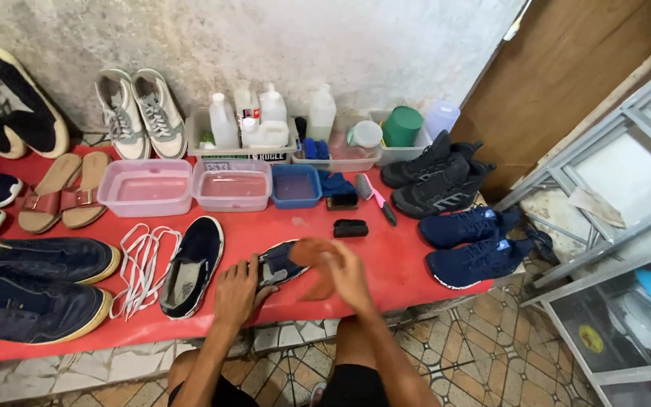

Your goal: The person is cleaning or applying adhesive to the soles of several pairs of shoes using a brush and liquid solution.

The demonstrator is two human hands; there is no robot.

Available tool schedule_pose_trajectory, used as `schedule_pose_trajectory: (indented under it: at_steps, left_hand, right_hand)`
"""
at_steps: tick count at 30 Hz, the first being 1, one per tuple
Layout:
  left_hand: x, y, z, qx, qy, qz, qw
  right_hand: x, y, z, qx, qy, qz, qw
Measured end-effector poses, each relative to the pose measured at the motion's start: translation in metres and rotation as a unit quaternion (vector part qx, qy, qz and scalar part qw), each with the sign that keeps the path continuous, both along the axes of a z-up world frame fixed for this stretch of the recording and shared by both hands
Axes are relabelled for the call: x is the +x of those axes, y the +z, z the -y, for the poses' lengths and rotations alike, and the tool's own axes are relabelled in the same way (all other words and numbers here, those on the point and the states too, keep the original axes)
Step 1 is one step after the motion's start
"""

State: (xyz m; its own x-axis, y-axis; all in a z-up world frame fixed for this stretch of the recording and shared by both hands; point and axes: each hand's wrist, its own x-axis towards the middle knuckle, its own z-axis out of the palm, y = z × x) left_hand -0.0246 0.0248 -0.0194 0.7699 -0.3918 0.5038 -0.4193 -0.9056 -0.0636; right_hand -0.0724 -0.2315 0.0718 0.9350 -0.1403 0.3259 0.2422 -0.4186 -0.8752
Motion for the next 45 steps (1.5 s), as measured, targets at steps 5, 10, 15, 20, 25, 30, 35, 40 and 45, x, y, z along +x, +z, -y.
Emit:
schedule_pose_trajectory:
  at_steps: [5,10,15,20,25,30,35,40,45]
  left_hand:
    - [0.000,-0.001,0.004,0.011,0.016,0.038,0.999]
    - [-0.004,0.012,0.007,0.010,0.025,0.056,0.998]
    - [-0.009,0.026,0.008,-0.008,0.030,-0.062,0.998]
    - [-0.006,0.024,0.008,-0.017,0.027,-0.079,0.996]
    - [-0.002,0.018,0.008,-0.007,0.023,-0.093,0.995]
    - [-0.007,0.025,0.008,0.004,0.017,-0.061,0.998]
    - [0.003,0.022,0.001,-0.055,-0.024,-0.128,0.990]
    - [-0.013,0.040,-0.023,-0.258,-0.087,-0.243,0.931]
    - [-0.038,0.003,-0.046,-0.297,-0.076,-0.204,0.930]
  right_hand:
    - [-0.009,0.022,0.049,0.007,-0.106,-0.007,0.994]
    - [0.001,0.007,0.091,-0.016,-0.218,-0.001,0.976]
    - [0.027,-0.073,0.154,-0.305,-0.262,-0.055,0.914]
    - [0.015,-0.054,0.106,-0.234,-0.180,0.023,0.955]
    - [0.001,-0.065,0.042,-0.164,-0.033,0.109,0.980]
    - [-0.019,-0.073,-0.022,-0.140,0.043,-0.027,0.989]
    - [-0.049,-0.028,-0.047,-0.071,0.097,0.018,0.993]
    - [-0.068,-0.035,-0.026,-0.070,0.091,-0.029,0.993]
    - [-0.089,-0.044,-0.007,-0.045,0.030,-0.162,0.985]
